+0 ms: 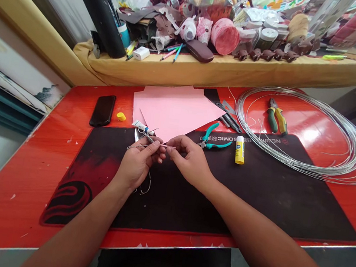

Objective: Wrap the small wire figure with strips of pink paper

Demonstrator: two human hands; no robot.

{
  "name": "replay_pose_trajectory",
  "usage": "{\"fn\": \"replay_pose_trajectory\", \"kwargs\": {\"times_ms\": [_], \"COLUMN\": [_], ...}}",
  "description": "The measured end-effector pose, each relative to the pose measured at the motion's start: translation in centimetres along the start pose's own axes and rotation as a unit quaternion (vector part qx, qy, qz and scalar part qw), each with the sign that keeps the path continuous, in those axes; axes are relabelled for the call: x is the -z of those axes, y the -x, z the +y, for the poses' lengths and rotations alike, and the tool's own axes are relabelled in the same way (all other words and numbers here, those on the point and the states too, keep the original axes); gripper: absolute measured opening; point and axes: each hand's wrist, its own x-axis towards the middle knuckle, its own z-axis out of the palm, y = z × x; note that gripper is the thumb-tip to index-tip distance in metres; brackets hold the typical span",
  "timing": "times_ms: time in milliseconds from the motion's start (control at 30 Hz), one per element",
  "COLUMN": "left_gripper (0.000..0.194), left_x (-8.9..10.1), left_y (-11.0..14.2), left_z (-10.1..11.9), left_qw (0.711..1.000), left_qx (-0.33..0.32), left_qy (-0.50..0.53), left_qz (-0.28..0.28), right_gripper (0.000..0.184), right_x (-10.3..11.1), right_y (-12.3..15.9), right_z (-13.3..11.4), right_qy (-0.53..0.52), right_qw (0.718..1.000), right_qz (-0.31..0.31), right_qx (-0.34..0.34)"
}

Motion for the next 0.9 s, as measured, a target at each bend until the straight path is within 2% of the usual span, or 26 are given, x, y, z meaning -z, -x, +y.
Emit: {"fn": "replay_pose_trajectory", "kwargs": {"times_ms": [300, 667, 900], "left_gripper": [0.029, 0.033, 0.023], "left_x": [-0.35, -0.38, 0.28], "left_y": [0.42, 0.43, 0.03], "left_z": [-0.14, -0.57, -0.88], "left_qw": [1.0, 0.999, 0.993], "left_qx": [0.015, -0.02, -0.054], "left_qy": [0.013, -0.047, -0.096], "left_qz": [-0.005, -0.014, -0.051], "right_gripper": [0.007, 0.008, 0.005], "right_x": [0.09, 0.12, 0.13], "right_y": [-0.04, -0.12, -0.12], "right_z": [-0.02, 0.16, 0.09], "right_qy": [-0.01, -0.042, -0.075], "right_qw": [1.0, 0.999, 0.996], "right_qz": [0.007, -0.011, -0.021], "right_qx": [-0.012, -0.01, -0.033]}}
